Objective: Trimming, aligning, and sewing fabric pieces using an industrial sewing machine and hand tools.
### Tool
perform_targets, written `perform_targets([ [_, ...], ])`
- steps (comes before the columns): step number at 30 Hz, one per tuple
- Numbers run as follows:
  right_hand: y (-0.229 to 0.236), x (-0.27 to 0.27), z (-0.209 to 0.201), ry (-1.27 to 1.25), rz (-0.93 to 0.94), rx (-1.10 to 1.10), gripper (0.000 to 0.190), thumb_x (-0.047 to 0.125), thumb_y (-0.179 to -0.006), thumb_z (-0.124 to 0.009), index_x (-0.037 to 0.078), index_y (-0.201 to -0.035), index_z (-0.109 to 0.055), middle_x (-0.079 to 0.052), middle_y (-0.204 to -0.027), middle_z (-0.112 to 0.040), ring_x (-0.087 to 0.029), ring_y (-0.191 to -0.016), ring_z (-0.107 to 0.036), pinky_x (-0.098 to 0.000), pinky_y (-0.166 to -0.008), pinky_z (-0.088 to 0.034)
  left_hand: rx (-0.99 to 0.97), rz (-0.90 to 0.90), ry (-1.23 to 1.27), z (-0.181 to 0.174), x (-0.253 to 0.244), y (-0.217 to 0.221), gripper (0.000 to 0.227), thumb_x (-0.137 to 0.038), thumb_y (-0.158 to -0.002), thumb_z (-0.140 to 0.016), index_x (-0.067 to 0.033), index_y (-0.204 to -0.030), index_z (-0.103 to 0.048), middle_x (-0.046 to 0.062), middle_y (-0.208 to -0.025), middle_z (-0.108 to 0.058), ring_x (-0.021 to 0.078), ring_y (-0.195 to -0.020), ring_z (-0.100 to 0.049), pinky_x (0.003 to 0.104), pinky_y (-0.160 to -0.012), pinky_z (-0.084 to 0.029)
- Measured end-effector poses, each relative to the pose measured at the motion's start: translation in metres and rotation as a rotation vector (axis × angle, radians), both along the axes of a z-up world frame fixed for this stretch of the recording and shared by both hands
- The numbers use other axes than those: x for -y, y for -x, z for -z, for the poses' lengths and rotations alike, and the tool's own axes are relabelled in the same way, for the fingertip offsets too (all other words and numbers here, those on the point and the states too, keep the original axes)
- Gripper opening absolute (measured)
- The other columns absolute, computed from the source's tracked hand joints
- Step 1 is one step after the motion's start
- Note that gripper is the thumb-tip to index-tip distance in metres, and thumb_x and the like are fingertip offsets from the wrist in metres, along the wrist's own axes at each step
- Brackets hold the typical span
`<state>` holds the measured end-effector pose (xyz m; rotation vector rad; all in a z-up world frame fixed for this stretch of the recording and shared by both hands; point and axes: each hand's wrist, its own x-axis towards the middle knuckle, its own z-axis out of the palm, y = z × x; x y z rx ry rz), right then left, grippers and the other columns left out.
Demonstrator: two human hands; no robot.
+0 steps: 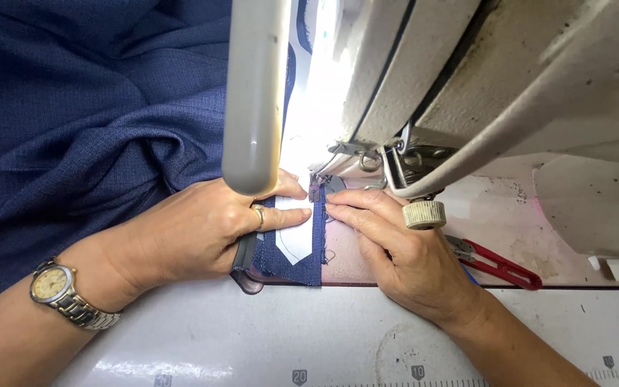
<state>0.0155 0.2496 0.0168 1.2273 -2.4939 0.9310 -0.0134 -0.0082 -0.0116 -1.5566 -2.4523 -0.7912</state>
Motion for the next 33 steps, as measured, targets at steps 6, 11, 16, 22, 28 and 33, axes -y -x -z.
perform_targets([
  [6,0.0,0.0,0.001,-0.008,0.008,0.01,0.035,-0.01,-0.086,-0.043,-0.004,-0.116,-0.062,-0.017,-0.118,-0.063,-0.028,-0.11,-0.061,-0.037,-0.102,-0.045,0.025,-0.013,0.019,0.0,-0.001,-0.001,0.058,-0.026,-0.079,-0.071,-0.012,-0.132,-0.055,0.02,-0.136,-0.053,0.0368,-0.12,-0.055,0.04,-0.097,-0.045],
  [11,-0.008,0.002,-0.005,0.045,0.076,0.027,0.026,-0.004,-0.09,-0.046,-0.001,-0.107,-0.066,-0.015,-0.104,-0.063,-0.024,-0.096,-0.064,-0.0307,-0.089,-0.048,0.028,-0.008,0.021,-0.002,-0.001,0.0,0.055,-0.023,-0.079,-0.069,-0.0118,-0.131,-0.055,0.018,-0.135,-0.053,0.0378,-0.114,-0.058,0.042,-0.09,-0.048],
  [16,-0.016,0.01,-0.011,0.024,0.055,0.145,0.023,0.004,-0.093,-0.048,0.003,-0.106,-0.067,-0.011,-0.097,-0.06,-0.021,-0.09,-0.06,-0.0302,-0.082,-0.046,-0.015,-0.076,0.193,0.003,0.001,-0.001,0.058,-0.036,-0.079,-0.066,-0.0204,-0.133,-0.054,0.015,-0.143,-0.048,0.0375,-0.066,-0.063,0.048,-0.066,-0.049],
  [22,-0.005,0.018,-0.006,-0.007,0.314,0.442,0.014,0.014,-0.089,-0.057,0.014,-0.097,-0.069,0.002,-0.083,-0.053,-0.008,-0.081,-0.055,-0.0208,-0.085,-0.041,-0.005,-0.035,0.176,0.001,0.001,-0.002,0.072,-0.004,-0.064,-0.055,-0.0156,-0.135,-0.053,0.019,-0.144,-0.044,0.0394,-0.081,-0.06,0.046,-0.076,-0.047],
  [28,-0.006,0.044,-0.007,-0.099,0.539,0.415,0.008,0.023,-0.076,-0.074,0.017,-0.079,-0.07,0.006,-0.067,-0.058,-0.008,-0.06,-0.052,-0.0241,-0.061,-0.045,-0.059,0.015,0.091,0.002,0.002,0.0,0.06,-0.036,-0.079,-0.072,-0.0095,-0.131,-0.057,0.023,-0.136,-0.049,0.0382,-0.115,-0.052,0.047,-0.098,-0.039],
  [33,-0.009,0.044,0.014,-0.182,0.507,0.156,0.012,0.023,-0.084,-0.062,0.019,-0.073,-0.059,0.007,-0.068,-0.058,-0.015,-0.068,-0.058,-0.0355,-0.073,-0.039,-0.033,0.033,0.053,-0.003,0.001,-0.002,0.045,-0.018,-0.081,-0.061,-0.0092,-0.125,-0.06,0.018,-0.127,-0.052,0.0377,-0.116,-0.049,0.045,-0.087,-0.048],
])
